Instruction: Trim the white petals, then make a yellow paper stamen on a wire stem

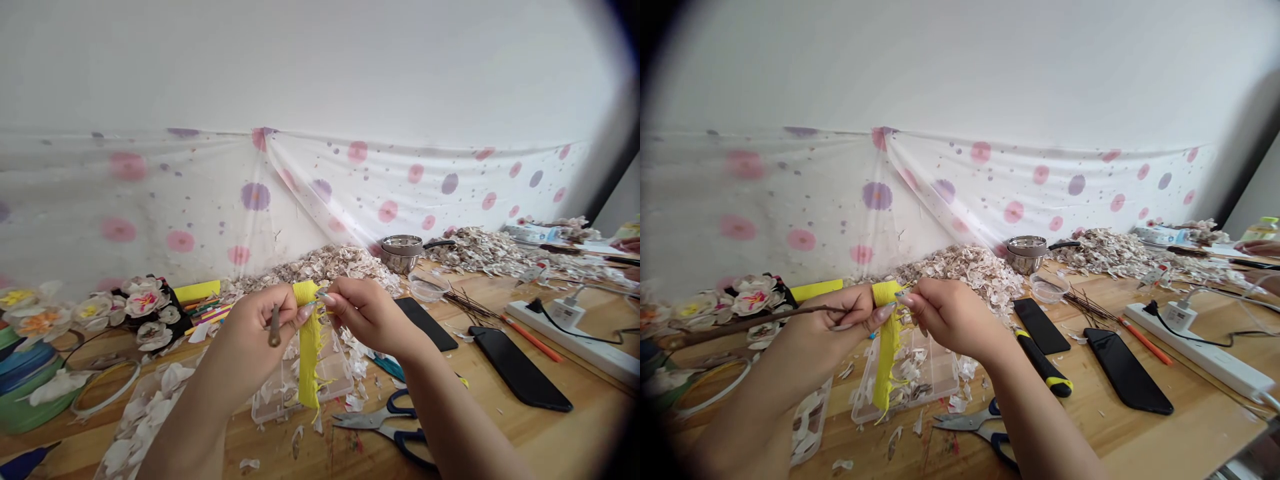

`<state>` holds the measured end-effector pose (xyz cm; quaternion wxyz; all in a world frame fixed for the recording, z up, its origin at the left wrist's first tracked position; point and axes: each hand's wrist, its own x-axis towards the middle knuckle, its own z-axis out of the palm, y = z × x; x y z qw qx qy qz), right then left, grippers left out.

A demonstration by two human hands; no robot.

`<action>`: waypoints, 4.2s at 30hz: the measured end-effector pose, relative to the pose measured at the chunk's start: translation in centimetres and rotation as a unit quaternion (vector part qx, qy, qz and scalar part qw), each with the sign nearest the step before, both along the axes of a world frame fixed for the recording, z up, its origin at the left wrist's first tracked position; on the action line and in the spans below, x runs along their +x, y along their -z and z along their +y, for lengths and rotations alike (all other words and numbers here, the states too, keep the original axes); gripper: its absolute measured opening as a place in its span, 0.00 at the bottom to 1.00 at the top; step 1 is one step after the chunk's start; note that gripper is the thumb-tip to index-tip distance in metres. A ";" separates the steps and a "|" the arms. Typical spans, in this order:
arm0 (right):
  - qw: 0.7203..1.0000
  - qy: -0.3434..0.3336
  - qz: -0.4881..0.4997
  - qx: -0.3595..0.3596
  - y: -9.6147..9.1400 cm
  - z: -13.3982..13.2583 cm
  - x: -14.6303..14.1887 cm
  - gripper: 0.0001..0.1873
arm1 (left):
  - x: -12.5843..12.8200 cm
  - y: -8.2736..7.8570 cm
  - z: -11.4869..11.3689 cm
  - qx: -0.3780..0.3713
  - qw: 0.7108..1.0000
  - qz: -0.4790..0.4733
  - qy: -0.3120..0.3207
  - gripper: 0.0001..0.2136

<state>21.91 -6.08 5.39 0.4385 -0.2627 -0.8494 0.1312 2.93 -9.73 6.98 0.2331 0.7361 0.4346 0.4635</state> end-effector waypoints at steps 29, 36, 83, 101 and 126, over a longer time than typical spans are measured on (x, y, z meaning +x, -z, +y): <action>0.977 -0.067 0.135 -0.152 0.3 0.1 -0.4 0.10 | 0.0 0.2 0.5 0.006 0.999 -0.002 -0.043 0.18; 0.968 -0.089 0.150 -0.178 0.6 0.3 -0.5 0.06 | -0.1 0.2 0.5 0.011 0.999 0.004 -0.039 0.18; 0.996 -0.017 0.092 -0.009 0.4 -0.3 -1.3 0.20 | 0.0 0.1 0.2 0.007 1.000 -0.009 0.001 0.18; 0.988 -0.059 0.125 -0.065 0.6 -0.2 -1.4 0.15 | -0.2 0.0 0.0 0.001 1.000 -0.021 0.010 0.18; 0.995 -0.021 0.102 -0.005 0.8 -0.2 -2.0 0.26 | 0.4 -0.3 0.1 -0.001 1.000 -0.021 0.014 0.18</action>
